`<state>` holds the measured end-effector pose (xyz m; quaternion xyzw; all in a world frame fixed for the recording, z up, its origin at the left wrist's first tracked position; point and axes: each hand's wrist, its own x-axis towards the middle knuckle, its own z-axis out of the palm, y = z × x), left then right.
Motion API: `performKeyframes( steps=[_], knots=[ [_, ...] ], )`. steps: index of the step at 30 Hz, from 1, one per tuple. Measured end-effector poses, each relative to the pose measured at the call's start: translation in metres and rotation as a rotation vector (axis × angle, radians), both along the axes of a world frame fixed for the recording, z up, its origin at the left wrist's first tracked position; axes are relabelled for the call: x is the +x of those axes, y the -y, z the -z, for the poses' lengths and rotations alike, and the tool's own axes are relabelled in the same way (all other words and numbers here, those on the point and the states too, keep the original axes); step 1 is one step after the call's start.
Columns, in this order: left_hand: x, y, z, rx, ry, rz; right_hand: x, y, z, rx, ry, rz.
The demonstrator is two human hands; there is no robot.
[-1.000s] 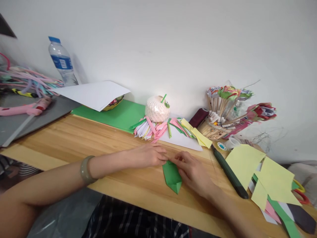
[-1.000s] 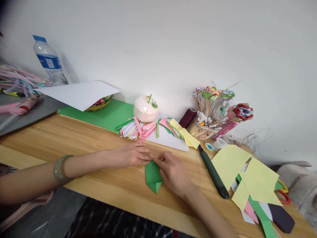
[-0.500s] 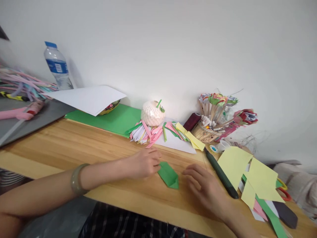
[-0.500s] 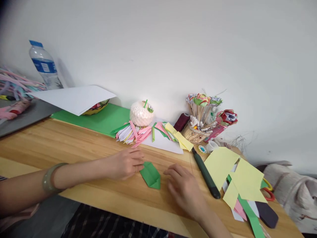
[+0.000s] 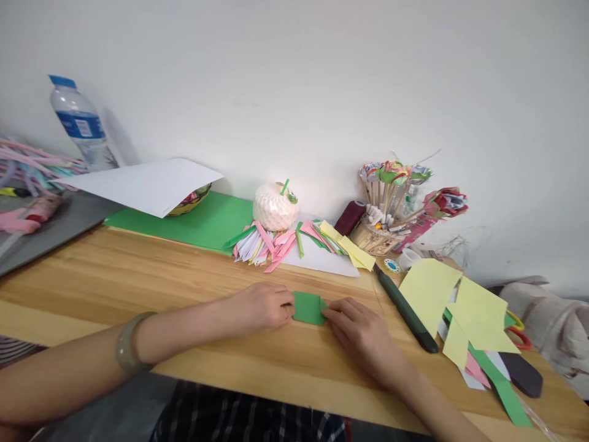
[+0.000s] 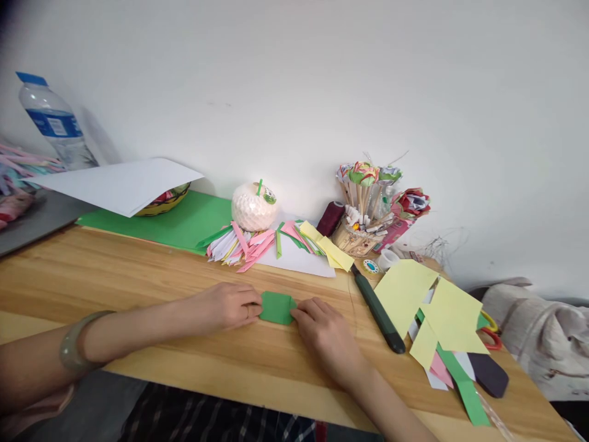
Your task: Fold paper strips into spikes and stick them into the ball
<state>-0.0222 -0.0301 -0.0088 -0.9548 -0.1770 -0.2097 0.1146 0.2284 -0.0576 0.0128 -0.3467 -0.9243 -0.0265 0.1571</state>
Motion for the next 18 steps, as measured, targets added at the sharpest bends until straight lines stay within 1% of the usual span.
performKeyframes(
  steps=[5, 8, 14, 18],
  knots=[
    [0.002, 0.001, -0.001, -0.03, 0.004, -0.002, -0.003, -0.002, -0.005, -0.069, -0.037, -0.008],
    [0.005, 0.002, 0.002, -0.086, 0.033, -0.035, -0.001, -0.004, -0.002, -0.074, -0.053, -0.008],
    [0.008, 0.003, 0.01, -0.294, 0.188, -0.188, 0.0, -0.006, 0.009, -0.087, -0.086, -0.005],
    [0.01, 0.003, 0.01, -0.456, 0.274, -0.272, -0.005, -0.005, 0.011, -0.156, -0.165, 0.092]
  ],
)
